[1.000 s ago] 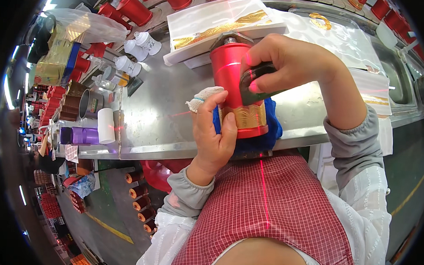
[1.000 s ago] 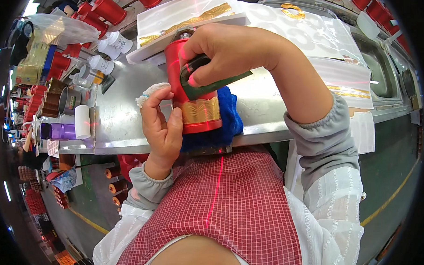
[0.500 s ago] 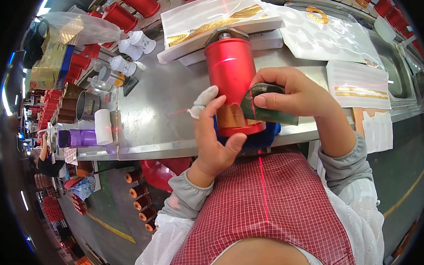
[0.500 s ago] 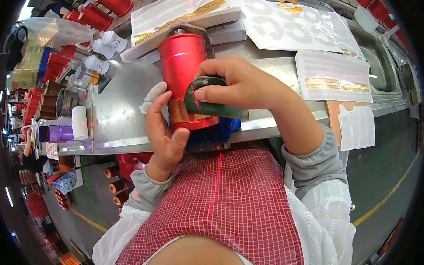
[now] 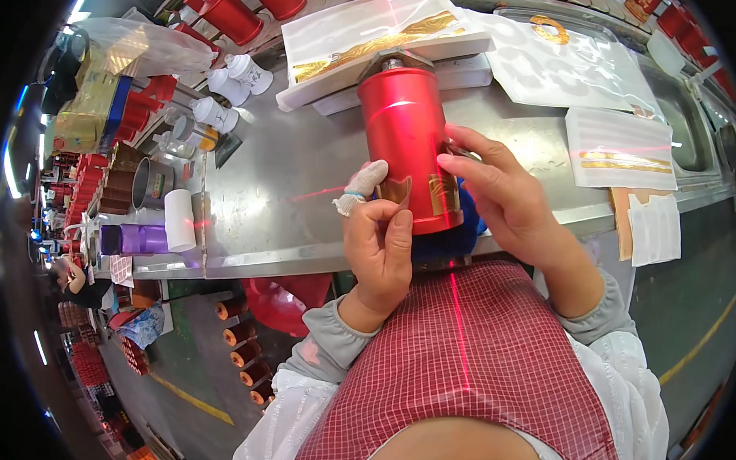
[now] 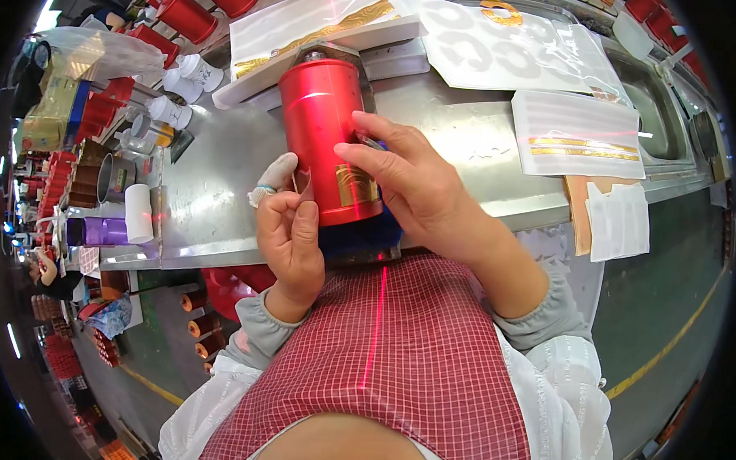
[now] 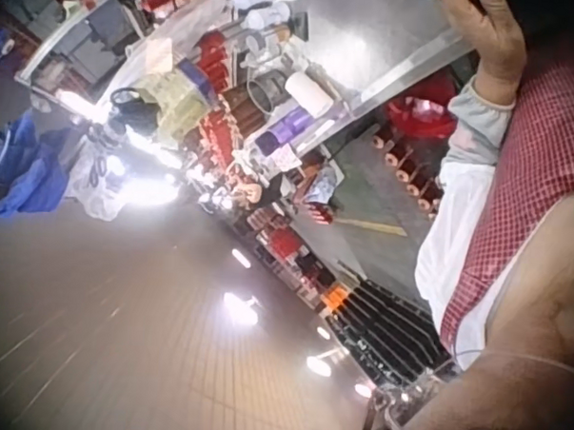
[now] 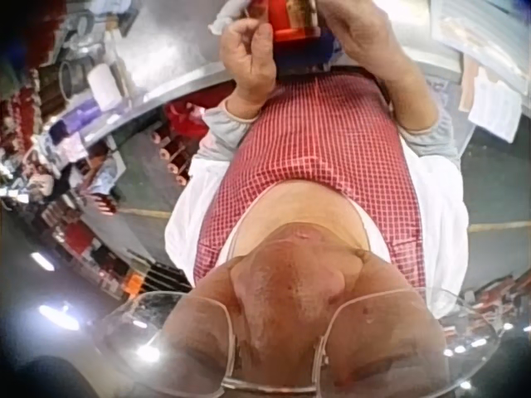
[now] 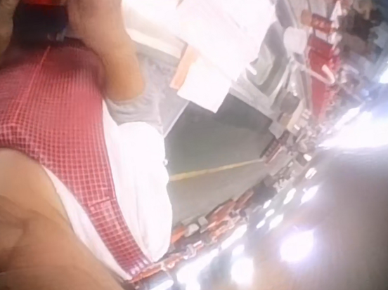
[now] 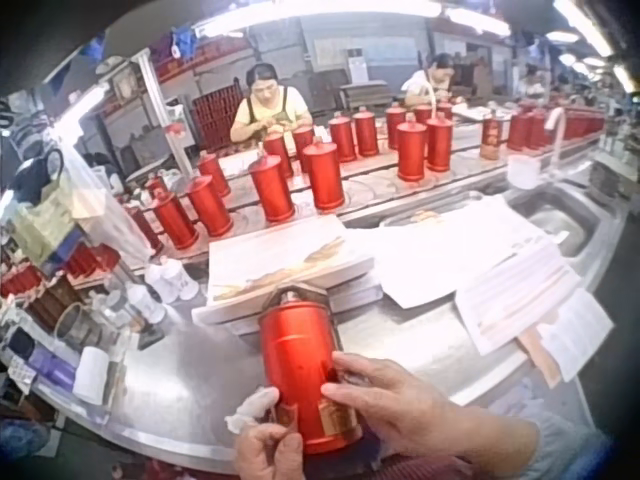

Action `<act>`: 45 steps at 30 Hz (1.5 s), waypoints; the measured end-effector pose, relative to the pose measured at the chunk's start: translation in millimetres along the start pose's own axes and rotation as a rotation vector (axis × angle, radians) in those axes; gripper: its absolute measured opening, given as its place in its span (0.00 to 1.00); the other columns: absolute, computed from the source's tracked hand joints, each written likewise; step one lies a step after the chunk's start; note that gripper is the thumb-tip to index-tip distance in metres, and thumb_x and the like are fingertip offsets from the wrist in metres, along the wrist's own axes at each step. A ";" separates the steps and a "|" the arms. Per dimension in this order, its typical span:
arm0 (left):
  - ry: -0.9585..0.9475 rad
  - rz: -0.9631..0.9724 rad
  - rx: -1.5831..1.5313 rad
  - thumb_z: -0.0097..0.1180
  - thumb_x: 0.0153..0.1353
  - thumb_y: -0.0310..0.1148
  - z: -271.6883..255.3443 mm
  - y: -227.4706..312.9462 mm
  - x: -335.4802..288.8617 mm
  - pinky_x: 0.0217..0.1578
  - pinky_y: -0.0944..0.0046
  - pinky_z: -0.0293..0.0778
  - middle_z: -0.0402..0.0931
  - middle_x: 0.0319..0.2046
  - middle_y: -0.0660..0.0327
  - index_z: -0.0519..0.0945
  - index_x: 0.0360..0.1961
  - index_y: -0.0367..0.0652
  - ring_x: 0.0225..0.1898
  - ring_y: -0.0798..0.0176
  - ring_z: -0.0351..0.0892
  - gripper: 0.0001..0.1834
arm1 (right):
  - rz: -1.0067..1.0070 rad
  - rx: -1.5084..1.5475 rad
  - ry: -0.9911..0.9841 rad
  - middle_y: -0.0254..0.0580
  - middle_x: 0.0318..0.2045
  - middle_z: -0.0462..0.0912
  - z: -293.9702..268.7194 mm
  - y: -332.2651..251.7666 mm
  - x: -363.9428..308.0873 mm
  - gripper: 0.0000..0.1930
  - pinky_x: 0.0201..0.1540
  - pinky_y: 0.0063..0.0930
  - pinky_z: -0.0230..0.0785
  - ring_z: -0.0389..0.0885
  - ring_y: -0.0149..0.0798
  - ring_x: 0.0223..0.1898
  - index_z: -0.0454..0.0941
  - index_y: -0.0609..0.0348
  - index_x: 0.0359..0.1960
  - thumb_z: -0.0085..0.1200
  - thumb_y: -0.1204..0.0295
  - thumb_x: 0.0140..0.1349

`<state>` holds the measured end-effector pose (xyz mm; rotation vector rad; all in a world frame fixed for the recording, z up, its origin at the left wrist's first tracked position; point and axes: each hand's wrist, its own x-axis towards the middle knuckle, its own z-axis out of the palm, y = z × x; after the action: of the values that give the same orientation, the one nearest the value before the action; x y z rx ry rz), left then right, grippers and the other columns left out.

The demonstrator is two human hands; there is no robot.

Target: The person applies a gold decorative label to a red cylindrical can. They peel the label from a backing sheet, wrap it around the can, and smooth it down with their fingers. They then use a green plastic scraper to press the label firmly against the can's surface and trim the excess edges.

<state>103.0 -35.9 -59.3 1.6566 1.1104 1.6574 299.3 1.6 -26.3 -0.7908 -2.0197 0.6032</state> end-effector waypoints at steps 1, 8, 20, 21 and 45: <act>0.006 -0.024 -0.034 0.55 0.66 0.28 1.1 1.3 -1.4 0.63 0.51 0.60 0.69 0.59 0.39 0.73 0.37 0.37 0.63 0.43 0.67 0.06 | 0.003 -0.013 0.073 0.57 0.63 0.69 6.4 -2.4 -0.2 0.30 0.61 0.42 0.66 0.71 0.57 0.60 0.73 0.55 0.61 0.51 0.89 0.55; -0.043 0.059 -0.203 0.47 0.72 0.37 -5.4 0.6 -10.6 0.68 0.49 0.55 0.60 0.67 0.42 0.66 0.61 0.30 0.71 0.46 0.57 0.23 | 0.032 -0.129 0.091 0.62 0.62 0.67 14.7 -4.9 -12.7 0.28 0.63 0.45 0.62 0.69 0.60 0.61 0.68 0.63 0.64 0.57 0.79 0.60; -0.285 0.364 0.632 0.55 0.67 0.34 -15.9 6.4 -7.9 0.65 0.44 0.59 0.60 0.63 0.27 0.68 0.63 0.28 0.65 0.29 0.64 0.27 | 0.052 -0.158 0.015 0.64 0.63 0.66 29.6 2.5 -32.0 0.38 0.62 0.48 0.64 0.68 0.63 0.60 0.62 0.70 0.66 0.64 0.75 0.52; -0.301 0.362 0.635 0.55 0.67 0.33 -14.6 7.5 -6.8 0.65 0.44 0.60 0.59 0.64 0.27 0.68 0.63 0.29 0.65 0.29 0.63 0.27 | 0.049 -0.159 0.021 0.64 0.63 0.66 30.3 2.6 -32.1 0.39 0.62 0.48 0.64 0.68 0.63 0.60 0.62 0.70 0.66 0.64 0.75 0.51; -0.225 -0.448 -0.352 0.57 0.66 0.35 -9.4 14.0 24.6 0.69 0.57 0.52 0.48 0.70 0.48 0.40 0.73 0.34 0.71 0.55 0.53 0.46 | 0.497 0.565 0.156 0.47 0.50 0.79 -13.1 -17.0 -23.3 0.27 0.43 0.26 0.76 0.81 0.35 0.43 0.67 0.60 0.65 0.56 0.77 0.64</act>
<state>93.8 -24.0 -33.6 1.2251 0.9297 1.2572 315.3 -25.3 -20.9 -0.9475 -1.3953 1.2826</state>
